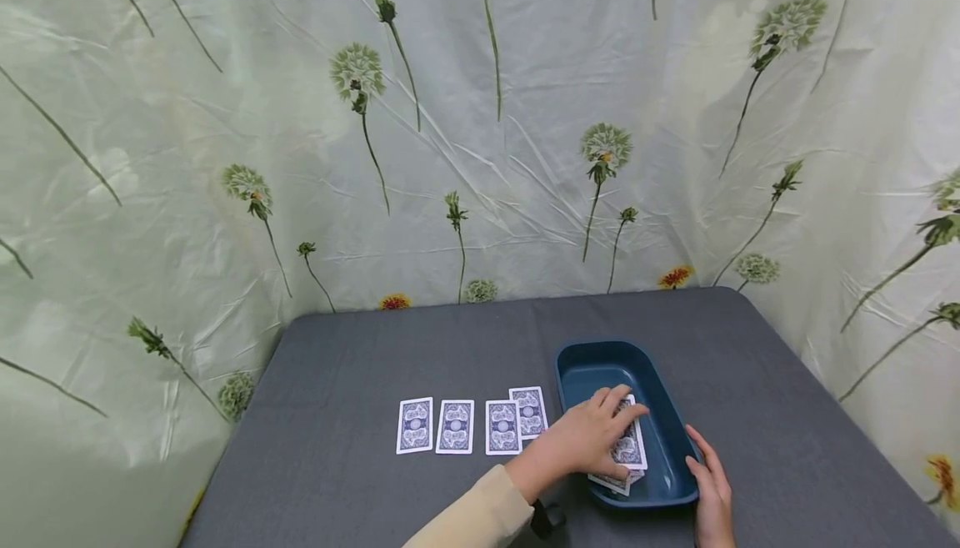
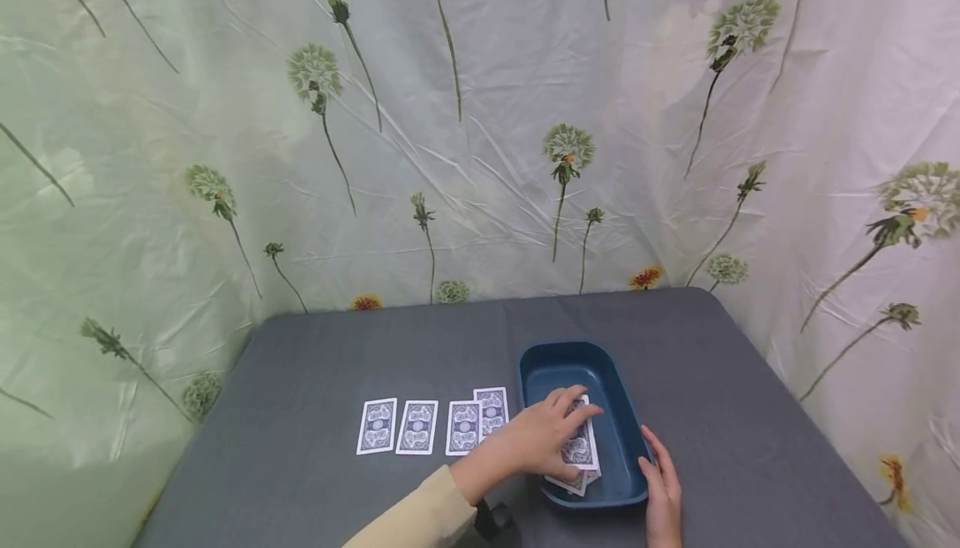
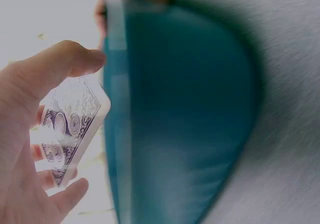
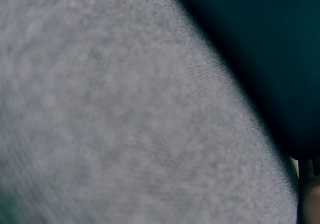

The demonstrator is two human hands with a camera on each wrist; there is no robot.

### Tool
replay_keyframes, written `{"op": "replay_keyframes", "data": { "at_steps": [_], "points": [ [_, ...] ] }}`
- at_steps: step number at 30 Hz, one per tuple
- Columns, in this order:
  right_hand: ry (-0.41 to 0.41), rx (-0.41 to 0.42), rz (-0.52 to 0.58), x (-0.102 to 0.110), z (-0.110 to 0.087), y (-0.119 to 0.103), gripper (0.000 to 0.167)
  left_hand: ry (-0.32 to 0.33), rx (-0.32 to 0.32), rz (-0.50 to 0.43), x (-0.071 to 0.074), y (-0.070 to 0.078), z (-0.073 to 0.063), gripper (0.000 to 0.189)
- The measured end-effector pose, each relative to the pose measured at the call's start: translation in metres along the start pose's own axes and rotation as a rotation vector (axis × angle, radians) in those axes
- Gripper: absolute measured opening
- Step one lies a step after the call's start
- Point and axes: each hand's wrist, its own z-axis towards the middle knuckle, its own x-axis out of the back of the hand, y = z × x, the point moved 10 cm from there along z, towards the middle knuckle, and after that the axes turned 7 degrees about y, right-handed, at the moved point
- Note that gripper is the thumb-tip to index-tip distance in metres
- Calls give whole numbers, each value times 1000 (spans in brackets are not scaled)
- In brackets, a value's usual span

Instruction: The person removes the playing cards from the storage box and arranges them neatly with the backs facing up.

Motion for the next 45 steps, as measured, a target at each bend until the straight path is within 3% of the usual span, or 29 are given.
{"op": "replay_keyframes", "data": {
  "at_steps": [4, 8, 12, 16, 19, 22, 26, 30, 35, 45],
  "points": [
    [14, 33, 17, -1, 1, -5, 48, 58, 54, -94, 28, -20, -11, 83],
    [21, 47, 25, -1, 1, -6, 46, 114, 112, -104, 50, -46, -33, 82],
    [13, 46, 21, -1, -1, -6, 47, 153, 221, -173, 60, -79, -66, 83],
    [3, 32, 8, -1, -1, -4, 47, 212, 346, -292, 63, -117, -111, 87],
    [4, 35, 9, -1, -1, -4, 47, 260, 455, -329, 63, -150, -148, 90],
    [4, 42, 20, 0, 0, -5, 47, 270, 583, -318, 57, -185, -186, 94],
    [1, 45, 23, 1, 0, -4, 48, 191, 743, -343, 37, -223, -233, 95],
    [11, 52, 27, 0, -1, -5, 47, 91, 828, -429, 15, -246, -265, 98],
    [19, 48, 26, 1, -1, -5, 47, -10, 854, -501, -11, -260, -280, 97],
    [35, 45, 46, 0, -1, -4, 45, -92, 833, -514, -29, -268, -273, 91]
  ]
}}
